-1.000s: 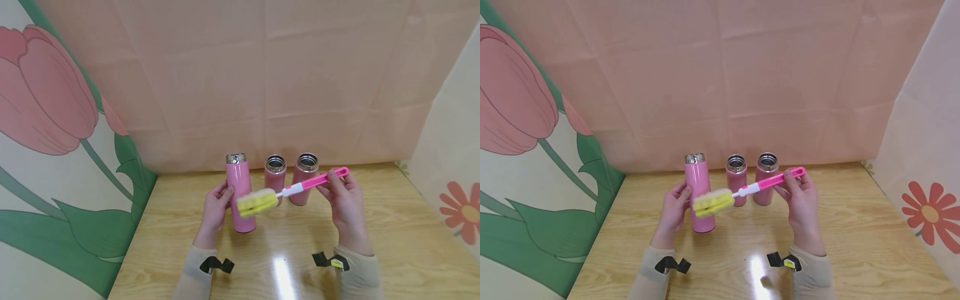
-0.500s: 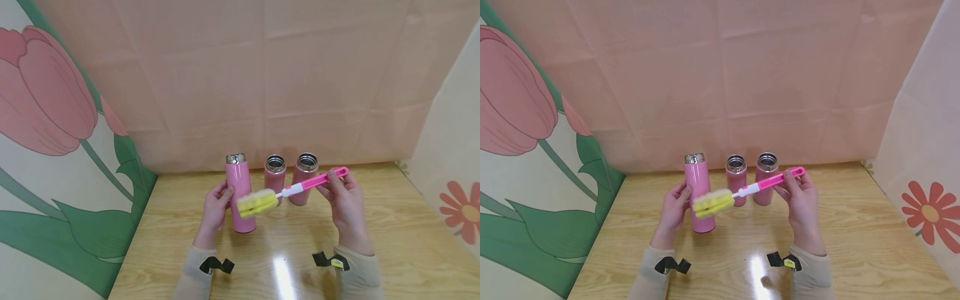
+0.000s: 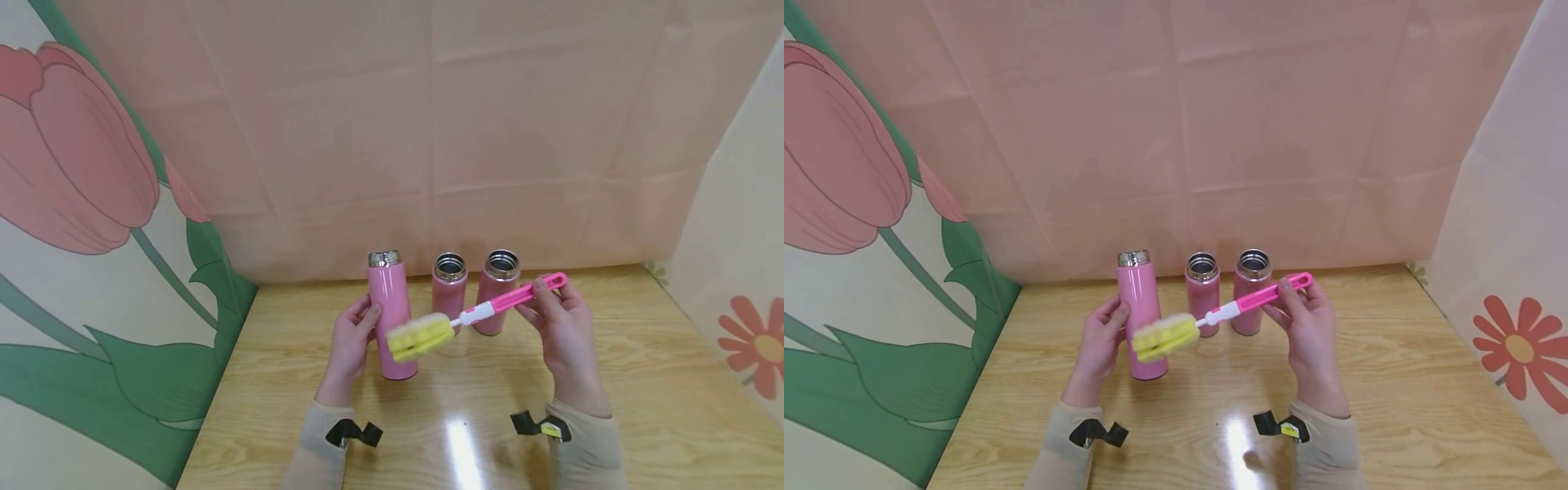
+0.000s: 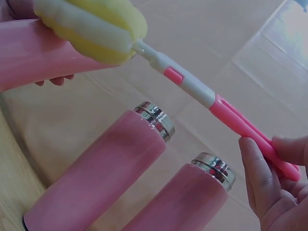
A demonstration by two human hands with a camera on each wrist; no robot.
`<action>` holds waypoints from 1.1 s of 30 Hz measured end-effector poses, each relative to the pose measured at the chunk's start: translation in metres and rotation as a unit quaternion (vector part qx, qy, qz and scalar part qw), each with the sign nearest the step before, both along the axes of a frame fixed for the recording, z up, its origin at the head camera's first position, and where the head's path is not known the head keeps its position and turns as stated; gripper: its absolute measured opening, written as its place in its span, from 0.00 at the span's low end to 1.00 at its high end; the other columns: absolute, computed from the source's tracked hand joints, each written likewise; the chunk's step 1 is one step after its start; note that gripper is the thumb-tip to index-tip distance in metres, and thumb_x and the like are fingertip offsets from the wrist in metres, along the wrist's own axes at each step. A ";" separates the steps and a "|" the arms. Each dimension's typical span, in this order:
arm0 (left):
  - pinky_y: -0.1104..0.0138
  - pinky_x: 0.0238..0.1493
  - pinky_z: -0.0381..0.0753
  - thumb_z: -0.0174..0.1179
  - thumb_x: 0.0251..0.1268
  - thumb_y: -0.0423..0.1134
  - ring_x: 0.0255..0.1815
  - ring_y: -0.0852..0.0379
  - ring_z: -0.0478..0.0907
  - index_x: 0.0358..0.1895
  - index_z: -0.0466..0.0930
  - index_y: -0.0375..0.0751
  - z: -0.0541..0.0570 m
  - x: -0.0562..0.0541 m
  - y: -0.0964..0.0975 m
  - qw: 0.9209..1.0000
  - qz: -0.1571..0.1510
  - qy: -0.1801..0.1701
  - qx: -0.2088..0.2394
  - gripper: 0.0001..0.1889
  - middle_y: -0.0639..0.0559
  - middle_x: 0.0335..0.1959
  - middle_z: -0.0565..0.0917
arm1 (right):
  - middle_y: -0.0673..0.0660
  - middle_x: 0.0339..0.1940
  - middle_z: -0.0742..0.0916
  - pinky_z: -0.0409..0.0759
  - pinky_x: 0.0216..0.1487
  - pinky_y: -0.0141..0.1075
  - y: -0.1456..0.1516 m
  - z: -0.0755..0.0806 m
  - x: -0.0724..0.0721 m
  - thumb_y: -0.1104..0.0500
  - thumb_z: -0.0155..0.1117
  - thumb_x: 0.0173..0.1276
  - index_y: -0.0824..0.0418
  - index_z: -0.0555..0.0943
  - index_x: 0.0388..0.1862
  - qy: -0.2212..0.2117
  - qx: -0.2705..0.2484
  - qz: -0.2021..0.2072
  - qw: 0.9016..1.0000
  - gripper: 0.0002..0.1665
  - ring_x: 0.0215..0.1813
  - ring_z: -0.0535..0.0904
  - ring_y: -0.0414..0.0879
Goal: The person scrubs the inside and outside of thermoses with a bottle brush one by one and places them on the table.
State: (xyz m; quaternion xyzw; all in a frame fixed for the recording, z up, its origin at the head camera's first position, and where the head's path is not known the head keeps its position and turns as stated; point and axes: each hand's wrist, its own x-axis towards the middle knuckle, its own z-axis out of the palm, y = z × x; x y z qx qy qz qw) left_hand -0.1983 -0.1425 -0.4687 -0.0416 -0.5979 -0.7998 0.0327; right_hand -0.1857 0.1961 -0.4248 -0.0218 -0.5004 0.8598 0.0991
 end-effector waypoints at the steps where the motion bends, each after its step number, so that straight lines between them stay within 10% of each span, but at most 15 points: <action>1: 0.64 0.50 0.88 0.59 0.83 0.35 0.51 0.56 0.88 0.73 0.73 0.24 0.000 0.000 0.000 1.000 -0.001 -0.001 0.000 0.24 0.33 0.62 0.85 | 0.55 0.47 0.89 0.86 0.53 0.39 0.000 0.000 0.000 0.55 0.72 0.76 0.62 0.80 0.57 0.000 0.000 0.000 1.000 0.18 0.49 0.91 0.45; 22: 0.62 0.49 0.89 0.59 0.82 0.34 0.47 0.54 0.89 0.73 0.71 0.22 -0.003 -0.002 0.000 1.000 0.003 0.000 0.018 0.25 0.33 0.60 0.86 | 0.53 0.45 0.90 0.88 0.51 0.37 0.000 -0.001 0.001 0.56 0.69 0.79 0.61 0.80 0.55 -0.009 0.051 0.015 0.999 0.13 0.46 0.90 0.44; 33: 0.64 0.48 0.89 0.59 0.81 0.32 0.47 0.57 0.88 0.73 0.71 0.21 -0.002 0.000 0.002 0.999 -0.031 0.012 -0.013 0.25 0.30 0.59 0.86 | 0.56 0.43 0.87 0.88 0.52 0.38 0.001 -0.001 -0.003 0.58 0.68 0.78 0.63 0.79 0.52 0.017 -0.068 -0.031 0.997 0.11 0.45 0.90 0.46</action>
